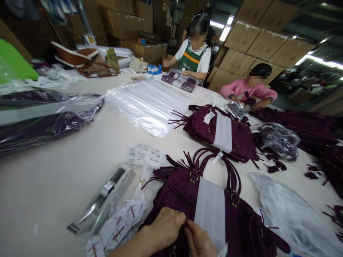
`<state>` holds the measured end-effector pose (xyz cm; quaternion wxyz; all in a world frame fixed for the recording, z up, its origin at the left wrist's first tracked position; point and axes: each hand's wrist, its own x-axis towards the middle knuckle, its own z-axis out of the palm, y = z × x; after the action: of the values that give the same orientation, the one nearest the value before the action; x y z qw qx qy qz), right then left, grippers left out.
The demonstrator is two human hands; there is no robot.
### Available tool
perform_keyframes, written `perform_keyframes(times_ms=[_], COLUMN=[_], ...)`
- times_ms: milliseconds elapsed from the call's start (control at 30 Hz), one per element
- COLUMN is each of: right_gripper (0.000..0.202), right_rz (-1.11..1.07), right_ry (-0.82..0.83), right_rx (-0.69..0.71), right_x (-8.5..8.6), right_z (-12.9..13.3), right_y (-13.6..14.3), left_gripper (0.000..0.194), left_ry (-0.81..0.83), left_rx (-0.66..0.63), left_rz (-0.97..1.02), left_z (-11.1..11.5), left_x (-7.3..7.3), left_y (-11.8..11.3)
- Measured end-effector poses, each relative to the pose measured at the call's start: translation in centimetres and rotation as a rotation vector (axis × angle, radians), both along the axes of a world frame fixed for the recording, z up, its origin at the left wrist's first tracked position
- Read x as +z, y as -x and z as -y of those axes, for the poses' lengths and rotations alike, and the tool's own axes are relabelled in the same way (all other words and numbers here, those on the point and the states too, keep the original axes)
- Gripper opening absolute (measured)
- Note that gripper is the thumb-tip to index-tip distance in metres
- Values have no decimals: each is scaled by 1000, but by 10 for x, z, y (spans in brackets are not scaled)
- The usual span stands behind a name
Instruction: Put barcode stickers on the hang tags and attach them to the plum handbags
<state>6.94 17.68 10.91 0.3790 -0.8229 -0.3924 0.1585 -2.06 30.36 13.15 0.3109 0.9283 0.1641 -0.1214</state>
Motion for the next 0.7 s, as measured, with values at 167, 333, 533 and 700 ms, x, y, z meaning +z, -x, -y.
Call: perform_keyframes(times_ms=[167,333,533,700], right_gripper=[38,40,40,31], right_rz=[-68,-140,-95,149], right_ry=[105,109,125,332], right_rx=[60,-46,-26,25], right_x=[8,27,28,15], right_z=[-7,-16,-33,-58], right_y=[-41,-80,-100,-108], left_gripper=[15,19,11,21], left_ry=[-114,-258,52,59], left_rx=[104,101,-238,372], left_rz=[92,4,-287,-54], left_z=[-30,-35,17,-26], left_x=[7,-3,0,-1], left_y=[-27,-42,-30,-71])
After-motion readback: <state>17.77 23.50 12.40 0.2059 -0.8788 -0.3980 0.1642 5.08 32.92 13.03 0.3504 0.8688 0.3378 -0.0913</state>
